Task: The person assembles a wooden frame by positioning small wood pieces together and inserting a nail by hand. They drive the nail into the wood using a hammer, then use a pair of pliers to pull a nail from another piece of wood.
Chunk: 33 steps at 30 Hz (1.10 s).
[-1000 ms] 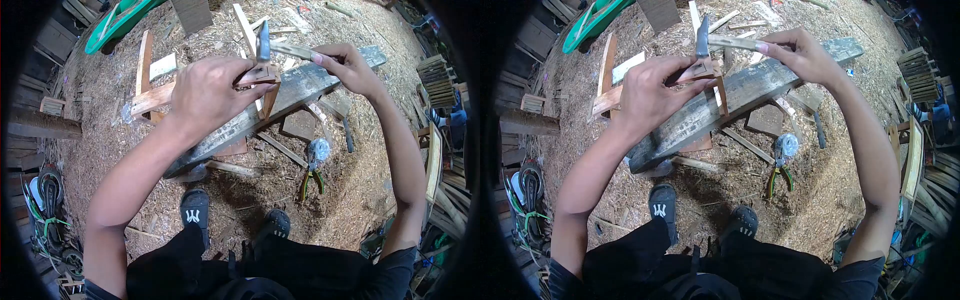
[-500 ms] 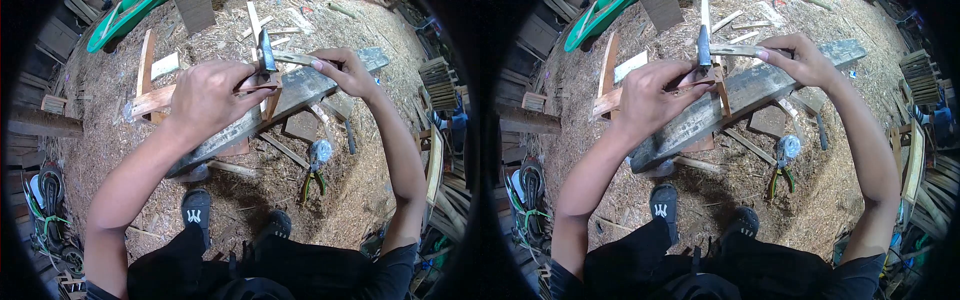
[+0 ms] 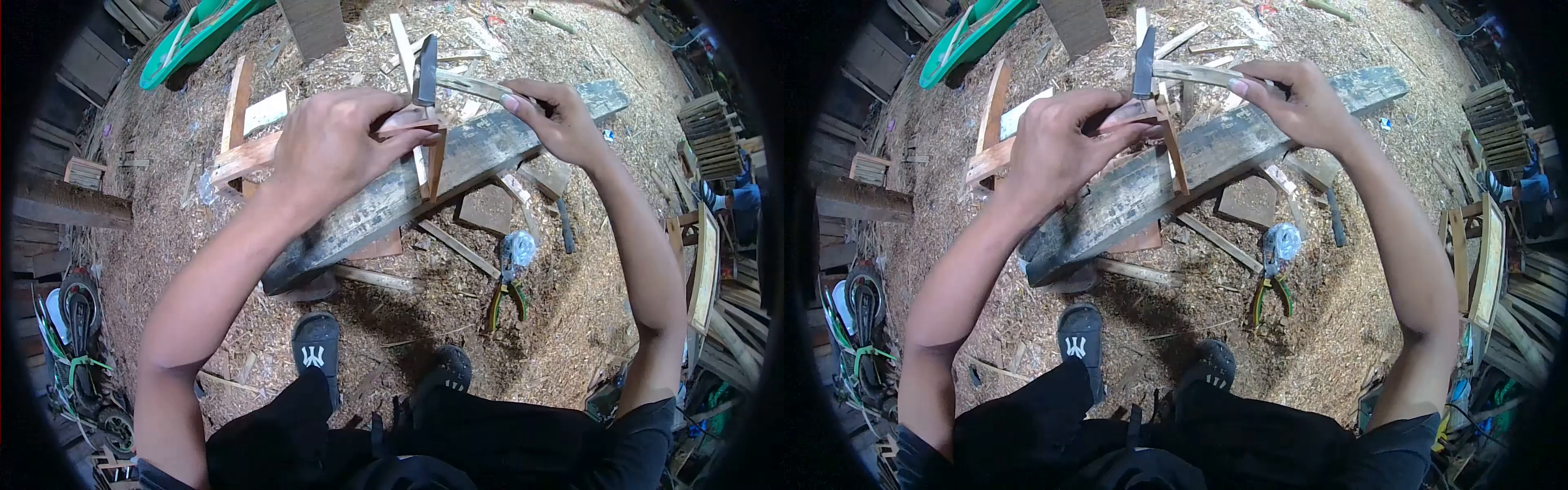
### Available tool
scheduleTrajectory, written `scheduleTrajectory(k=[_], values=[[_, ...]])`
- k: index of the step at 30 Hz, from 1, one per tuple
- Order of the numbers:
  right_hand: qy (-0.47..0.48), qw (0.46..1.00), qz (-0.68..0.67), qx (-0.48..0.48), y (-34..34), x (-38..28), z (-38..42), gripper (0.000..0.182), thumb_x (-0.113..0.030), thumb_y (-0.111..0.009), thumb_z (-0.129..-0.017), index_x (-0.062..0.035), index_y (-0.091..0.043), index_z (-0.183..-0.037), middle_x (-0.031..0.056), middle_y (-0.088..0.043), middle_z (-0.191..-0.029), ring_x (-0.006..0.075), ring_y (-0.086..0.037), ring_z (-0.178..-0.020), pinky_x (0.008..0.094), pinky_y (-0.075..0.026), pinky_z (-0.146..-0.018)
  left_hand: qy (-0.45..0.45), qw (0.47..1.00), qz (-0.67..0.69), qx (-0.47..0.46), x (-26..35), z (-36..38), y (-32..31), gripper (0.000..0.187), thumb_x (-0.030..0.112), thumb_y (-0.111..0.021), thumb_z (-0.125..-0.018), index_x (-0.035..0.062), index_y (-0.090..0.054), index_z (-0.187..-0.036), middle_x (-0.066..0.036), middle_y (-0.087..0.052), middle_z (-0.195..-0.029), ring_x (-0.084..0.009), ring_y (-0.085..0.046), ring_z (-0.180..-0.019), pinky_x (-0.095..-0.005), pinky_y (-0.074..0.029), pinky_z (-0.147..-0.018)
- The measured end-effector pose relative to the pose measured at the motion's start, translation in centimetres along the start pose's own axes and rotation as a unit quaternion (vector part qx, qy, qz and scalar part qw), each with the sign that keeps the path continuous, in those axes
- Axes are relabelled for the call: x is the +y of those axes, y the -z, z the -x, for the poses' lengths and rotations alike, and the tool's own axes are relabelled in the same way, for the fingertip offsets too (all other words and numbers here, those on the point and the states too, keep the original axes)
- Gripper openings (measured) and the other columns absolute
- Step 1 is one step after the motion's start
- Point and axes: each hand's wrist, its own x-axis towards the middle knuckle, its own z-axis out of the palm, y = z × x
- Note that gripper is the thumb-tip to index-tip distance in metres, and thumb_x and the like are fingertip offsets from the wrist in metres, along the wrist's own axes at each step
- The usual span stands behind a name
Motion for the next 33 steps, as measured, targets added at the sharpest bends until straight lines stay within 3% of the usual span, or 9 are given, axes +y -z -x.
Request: scheduleTrajectory(k=[7, 10, 13, 15, 16, 19, 20, 22, 33], values=[[-0.065, 0.998, -0.015, -0.020, 3.0, -3.8, 2.1, 0.032, -0.026, -0.065, -0.102, -0.0128, -0.073, -0.130, 0.0015, -0.071, -0.076, 0.0077, -0.045, -0.054, 0.0272, -0.033, -0.050, -0.017, 1.000, 0.006, 0.015, 0.5, -0.1, -0.1, 0.038, 0.025, -0.089, -0.079, -0.0006, -0.077, -0.105, -0.015, -0.078, -0.092, -0.0273, -0.077, -0.079, -0.0362, -0.061, -0.072], [0.041, 0.999, 0.004, 0.021, 3.7, -3.9, 2.8, 0.032, -0.020, -0.065, -0.102, -0.0175, -0.072, -0.133, -0.0005, -0.069, -0.073, 0.0073, -0.041, -0.052, 0.0270, -0.030, -0.049, 0.007, 1.000, 0.007, -0.009, 0.7, -0.3, 0.1, 0.037, 0.024, -0.089, -0.079, -0.0010, -0.077, -0.105, -0.015, -0.077, -0.091, -0.0263, -0.076, -0.079, -0.0362, -0.060, -0.071], [-0.023, 0.999, 0.030, 0.014, 3.8, -5.3, 3.1, 0.029, -0.019, -0.064, -0.103, -0.0154, -0.074, -0.130, -0.0018, -0.065, -0.069, 0.0070, -0.043, -0.054, 0.0262, -0.030, -0.049, 0.017, 0.999, 0.024, -0.020, 0.8, -0.3, 0.4, 0.037, 0.023, -0.088, -0.080, -0.0016, -0.077, -0.105, -0.016, -0.077, -0.093, -0.0259, -0.076, -0.079, -0.0362, -0.060, -0.072], [-0.178, 0.979, -0.081, -0.052, 1.7, -5.2, 3.3, 0.032, -0.011, -0.069, -0.099, -0.0126, -0.072, -0.131, 0.0003, -0.060, -0.072, 0.0061, -0.047, -0.062, 0.0230, -0.037, -0.054, 0.008, 0.999, 0.044, -0.012, 0.8, -0.3, 0.4, 0.036, 0.022, -0.088, -0.080, -0.0020, -0.077, -0.105, -0.017, -0.077, -0.095, -0.0260, -0.076, -0.081, -0.0362, -0.061, -0.072], [-0.241, 0.950, -0.198, -0.031, -0.5, -5.5, 3.5, 0.032, -0.010, -0.074, -0.095, -0.0057, -0.072, -0.126, 0.0002, -0.062, -0.081, 0.0054, -0.055, -0.070, 0.0216, -0.045, -0.059, -0.005, 0.999, 0.037, -0.022, 0.5, -0.3, 0.3, 0.037, 0.022, -0.086, -0.082, -0.0024, -0.076, -0.108, -0.017, -0.077, -0.097, -0.0264, -0.076, -0.083, -0.0358, -0.060, -0.074], [-0.308, 0.926, -0.217, -0.037, -3.5, -8.3, 2.9, 0.038, -0.009, -0.079, -0.092, -0.0003, -0.069, -0.128, 0.0012, -0.066, -0.095, 0.0071, -0.062, -0.084, 0.0234, -0.053, -0.072, -0.009, 0.997, 0.061, -0.045, 0.4, -0.6, 0.8, 0.037, 0.022, -0.082, -0.087, -0.0022, -0.075, -0.114, -0.018, -0.076, -0.100, -0.0267, -0.076, -0.086, -0.0357, -0.060, -0.077], [-0.307, 0.926, -0.217, -0.036, -4.8, -7.5, 3.0, 0.038, -0.009, -0.079, -0.092, -0.0003, -0.069, -0.128, 0.0012, -0.066, -0.095, 0.0071, -0.062, -0.084, 0.0234, -0.053, -0.072, -0.001, 0.994, 0.091, -0.056, 0.3, -0.7, 1.1, 0.037, 0.022, -0.080, -0.089, -0.0016, -0.075, -0.117, -0.018, -0.076, -0.101, -0.0267, -0.075, -0.088, -0.0362, -0.060, -0.079], [-0.153, 0.929, -0.333, 0.056, -8.4, -5.0, 3.1, 0.046, -0.018, -0.082, -0.091, -0.0002, -0.067, -0.131, 0.0067, -0.075, -0.106, 0.0129, -0.068, -0.099, 0.0295, -0.055, -0.089, -0.024, 0.995, 0.083, -0.050, -0.5, -0.8, 0.9, 0.036, 0.022, -0.078, -0.091, -0.0009, -0.074, -0.119, -0.018, -0.076, -0.101, -0.0261, -0.075, -0.088, -0.0368, -0.059, -0.078], [-0.137, 0.870, -0.473, 0.040, -10.6, -3.7, 2.6, 0.045, -0.008, -0.075, -0.095, 0.0039, -0.061, -0.136, 0.0093, -0.072, -0.121, 0.0137, -0.065, -0.111, 0.0304, -0.052, -0.099, -0.029, 0.992, 0.102, -0.064, -1.2, -1.6, 1.1, 0.035, 0.019, -0.073, -0.095, 0.0108, -0.073, -0.128, -0.017, -0.076, -0.098, -0.0266, -0.073, -0.083, -0.0388, -0.055, -0.074]])
